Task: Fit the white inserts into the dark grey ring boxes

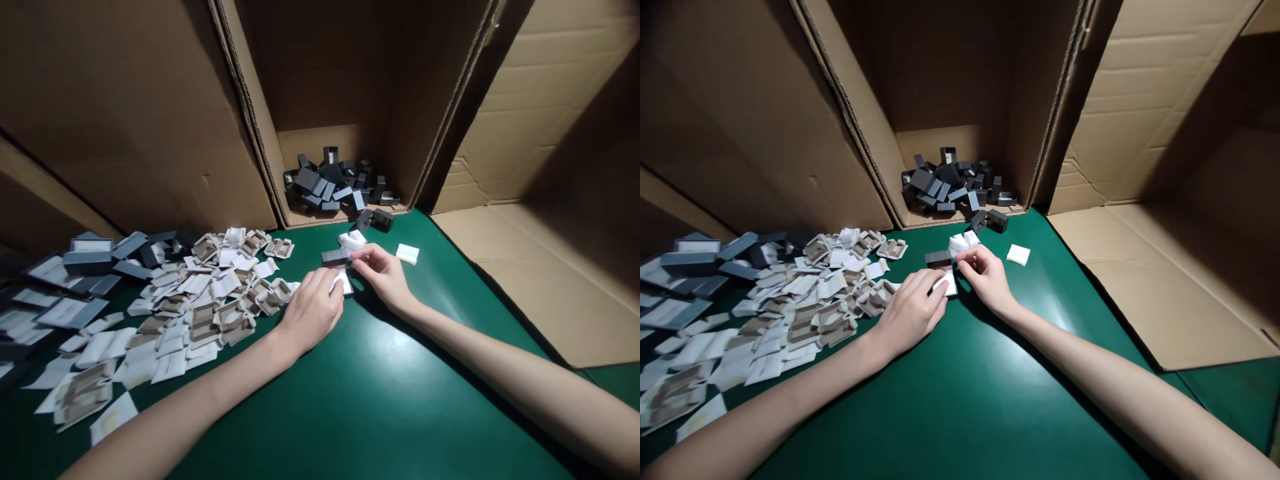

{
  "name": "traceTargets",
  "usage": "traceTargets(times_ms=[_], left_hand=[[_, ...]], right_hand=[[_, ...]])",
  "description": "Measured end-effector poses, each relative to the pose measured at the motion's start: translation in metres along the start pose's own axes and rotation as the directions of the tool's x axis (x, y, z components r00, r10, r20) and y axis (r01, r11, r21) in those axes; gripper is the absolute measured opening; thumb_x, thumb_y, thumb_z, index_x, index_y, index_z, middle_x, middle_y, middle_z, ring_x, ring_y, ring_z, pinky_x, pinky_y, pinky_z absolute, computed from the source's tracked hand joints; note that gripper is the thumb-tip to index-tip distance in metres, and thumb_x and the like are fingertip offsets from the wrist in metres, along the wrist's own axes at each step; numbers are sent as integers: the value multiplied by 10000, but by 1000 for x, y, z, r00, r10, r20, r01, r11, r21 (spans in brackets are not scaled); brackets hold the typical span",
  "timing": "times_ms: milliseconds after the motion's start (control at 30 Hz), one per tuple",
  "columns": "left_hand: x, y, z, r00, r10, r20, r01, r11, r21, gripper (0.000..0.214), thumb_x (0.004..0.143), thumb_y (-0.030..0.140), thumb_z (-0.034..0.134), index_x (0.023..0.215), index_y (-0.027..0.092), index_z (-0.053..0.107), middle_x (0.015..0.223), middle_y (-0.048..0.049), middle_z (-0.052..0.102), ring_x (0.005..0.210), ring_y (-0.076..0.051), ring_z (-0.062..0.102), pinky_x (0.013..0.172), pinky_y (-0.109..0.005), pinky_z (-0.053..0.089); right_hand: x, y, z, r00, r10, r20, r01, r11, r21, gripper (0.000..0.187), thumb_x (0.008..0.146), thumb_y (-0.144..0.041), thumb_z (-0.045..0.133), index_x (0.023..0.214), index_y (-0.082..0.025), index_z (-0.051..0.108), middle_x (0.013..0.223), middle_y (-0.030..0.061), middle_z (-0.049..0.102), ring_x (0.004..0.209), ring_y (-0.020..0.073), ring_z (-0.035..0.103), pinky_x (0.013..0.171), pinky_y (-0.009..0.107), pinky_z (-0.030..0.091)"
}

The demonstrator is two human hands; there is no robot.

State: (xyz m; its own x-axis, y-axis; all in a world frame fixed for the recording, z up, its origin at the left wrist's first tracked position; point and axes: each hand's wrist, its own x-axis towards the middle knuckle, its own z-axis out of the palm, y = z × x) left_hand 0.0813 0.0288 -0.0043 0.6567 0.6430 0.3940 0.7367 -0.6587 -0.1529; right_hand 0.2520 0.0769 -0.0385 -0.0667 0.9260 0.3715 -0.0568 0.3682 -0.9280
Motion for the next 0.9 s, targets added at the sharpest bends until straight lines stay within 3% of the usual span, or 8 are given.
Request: traceTargets(times_ms=[167,300,533,667,800,900], left_hand=[[-7,7,3,999,6,-52,-3,999,50,260,875,110,432,1094,50,558,1148,-203,587,1068,-300,557,857,-423,502],[-10,10,4,1000,-16,-26,19,996,89,302,863,103,443,1138,27,541,1263,-230,531,1155,-322,518,908,-429,489],[-8,8,4,997,-32,68,27,998,64,289,862,150,448,1103,22,543,1295,-235,499,1186,-332,488,912,-424,491],[-10,7,6,997,-44,57,43,999,19,280,859,165,454,1094,34,532,1303,-231,487,1202,-339,470,935,-438,473],[-8,3,6,999,-28,30,29,999,-22,259,825,147,476,1056,45,533,1277,-246,496,1202,-349,470,939,-454,474],[-7,-3,6,1000,-22,2,22,996,-84,266,783,113,489,1041,67,532,1238,-233,526,1201,-335,473,931,-452,491]], right_hand=[[0,-2,1,999,38,-27,-38,999,20,218,764,-399,648,833,-195,620,834,19,607,753,145,579,731,301,486],[0,-3,1,998,49,-33,-48,998,46,197,771,-382,643,822,-192,626,825,12,613,732,137,581,731,300,489],[-3,-6,-2,996,31,-80,-26,998,63,147,777,-330,643,830,-195,618,816,5,614,713,126,575,724,290,484],[-5,-8,-3,992,-15,-129,19,1000,24,207,754,-333,673,891,-215,570,824,5,610,722,136,569,704,295,483],[-6,-8,-4,995,-30,-91,34,999,40,342,746,-334,687,1032,-244,523,799,-6,612,723,148,574,702,308,486],[-7,-9,-4,997,-21,-68,21,1000,-7,320,756,-365,677,1023,-234,559,810,7,626,735,156,582,720,324,492]])
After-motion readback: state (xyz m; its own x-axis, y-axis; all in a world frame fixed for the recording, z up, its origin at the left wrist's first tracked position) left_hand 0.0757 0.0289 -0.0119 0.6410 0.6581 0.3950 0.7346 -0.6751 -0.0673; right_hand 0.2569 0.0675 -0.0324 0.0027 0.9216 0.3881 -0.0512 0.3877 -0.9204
